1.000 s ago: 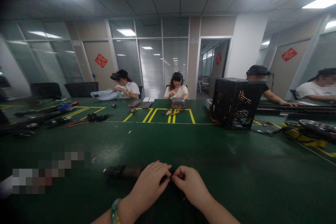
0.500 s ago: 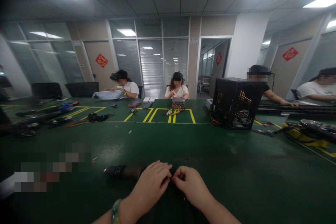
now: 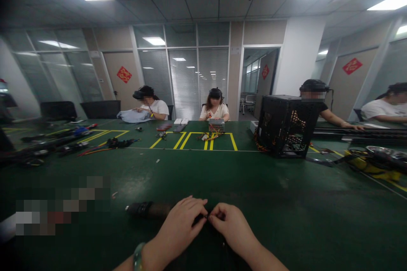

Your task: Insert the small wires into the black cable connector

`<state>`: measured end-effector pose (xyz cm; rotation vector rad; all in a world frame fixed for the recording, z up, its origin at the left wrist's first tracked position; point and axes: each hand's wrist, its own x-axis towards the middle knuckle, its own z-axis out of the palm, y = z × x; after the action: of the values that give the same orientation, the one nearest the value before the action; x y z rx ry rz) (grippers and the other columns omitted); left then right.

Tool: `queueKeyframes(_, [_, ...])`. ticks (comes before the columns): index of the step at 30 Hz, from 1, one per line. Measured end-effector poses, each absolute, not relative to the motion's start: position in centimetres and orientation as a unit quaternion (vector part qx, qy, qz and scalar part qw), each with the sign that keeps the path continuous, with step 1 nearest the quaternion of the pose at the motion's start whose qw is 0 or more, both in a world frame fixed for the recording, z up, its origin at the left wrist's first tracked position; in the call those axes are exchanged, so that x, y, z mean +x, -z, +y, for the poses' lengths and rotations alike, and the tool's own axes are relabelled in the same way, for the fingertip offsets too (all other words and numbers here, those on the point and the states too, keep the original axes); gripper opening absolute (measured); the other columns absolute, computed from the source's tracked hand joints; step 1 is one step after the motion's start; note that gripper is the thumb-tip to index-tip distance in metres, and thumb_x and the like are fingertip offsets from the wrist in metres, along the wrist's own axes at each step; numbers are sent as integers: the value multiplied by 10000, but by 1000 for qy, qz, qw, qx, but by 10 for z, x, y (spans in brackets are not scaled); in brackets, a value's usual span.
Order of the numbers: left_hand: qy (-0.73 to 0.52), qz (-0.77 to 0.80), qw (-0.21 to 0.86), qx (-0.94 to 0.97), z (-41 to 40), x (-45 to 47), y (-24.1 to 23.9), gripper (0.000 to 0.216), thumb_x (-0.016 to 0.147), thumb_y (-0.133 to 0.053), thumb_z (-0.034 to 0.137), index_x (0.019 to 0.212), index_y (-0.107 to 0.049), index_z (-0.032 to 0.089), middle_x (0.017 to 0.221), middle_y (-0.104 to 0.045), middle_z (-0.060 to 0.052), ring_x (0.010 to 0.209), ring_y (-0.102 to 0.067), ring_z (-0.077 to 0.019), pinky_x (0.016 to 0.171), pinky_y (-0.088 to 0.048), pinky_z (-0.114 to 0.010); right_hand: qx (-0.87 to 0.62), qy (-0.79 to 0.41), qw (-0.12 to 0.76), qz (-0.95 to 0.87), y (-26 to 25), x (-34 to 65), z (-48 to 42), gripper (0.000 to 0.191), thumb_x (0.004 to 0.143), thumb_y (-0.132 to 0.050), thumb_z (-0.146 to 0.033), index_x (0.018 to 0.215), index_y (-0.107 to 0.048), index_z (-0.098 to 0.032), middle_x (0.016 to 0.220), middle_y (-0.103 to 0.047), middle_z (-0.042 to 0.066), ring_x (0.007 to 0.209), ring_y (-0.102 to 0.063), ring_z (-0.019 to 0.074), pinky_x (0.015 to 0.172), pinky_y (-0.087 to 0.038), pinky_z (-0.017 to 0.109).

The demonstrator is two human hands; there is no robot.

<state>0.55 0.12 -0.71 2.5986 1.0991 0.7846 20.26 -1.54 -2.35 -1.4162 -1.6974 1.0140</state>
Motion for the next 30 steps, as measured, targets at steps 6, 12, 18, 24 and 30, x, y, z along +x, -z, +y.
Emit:
queueKeyframes(6, [-281, 361, 111, 882, 1, 6, 8, 151, 828, -592, 115, 926, -587, 230, 1151, -627, 0, 1106, -550, -188, 1088, -320, -447, -535, -401, 353, -654, 26, 202, -13, 135, 823, -624, -280, 810, -690, -163, 720, -657, 1, 666, -579, 142, 572, -395, 200])
queueKeyframes(12, [-287, 361, 104, 881, 2, 7, 12, 167, 812, -593, 98, 912, -577, 232, 1129, -628, 17, 1082, -557, -176, 1095, -310, -431, -534, -385, 346, -668, 25, 202, -14, 114, 818, -617, -259, 796, -683, -169, 721, -655, -4, 664, -575, 141, 578, -392, 200])
queueKeyframes(18, [-283, 374, 106, 877, 2, 11, 16, 189, 806, -620, 79, 905, -568, 232, 1103, -627, 35, 1060, -557, -158, 1096, -303, -410, -566, -344, 328, -674, 24, 202, -15, 99, 816, -596, -244, 763, -636, -171, 694, -637, -8, 636, -561, 136, 558, -373, 205])
queueKeyframes(24, [-280, 370, 109, 879, 2, 11, 13, 176, 824, -634, 93, 909, -574, 235, 1095, -629, 39, 1065, -556, -154, 1099, -294, -405, -561, -354, 333, -670, 30, 202, -11, 115, 823, -590, -253, 756, -631, -169, 685, -627, -12, 622, -545, 128, 553, -369, 202])
queueKeyframes(30, [-282, 381, 106, 874, 2, 9, 11, 181, 824, -634, 111, 934, -577, 243, 1113, -628, 34, 1065, -558, -164, 1089, -308, -426, -546, -385, 345, -660, 27, 202, -13, 151, 836, -603, -293, 786, -659, -161, 690, -620, -9, 635, -542, 130, 554, -371, 198])
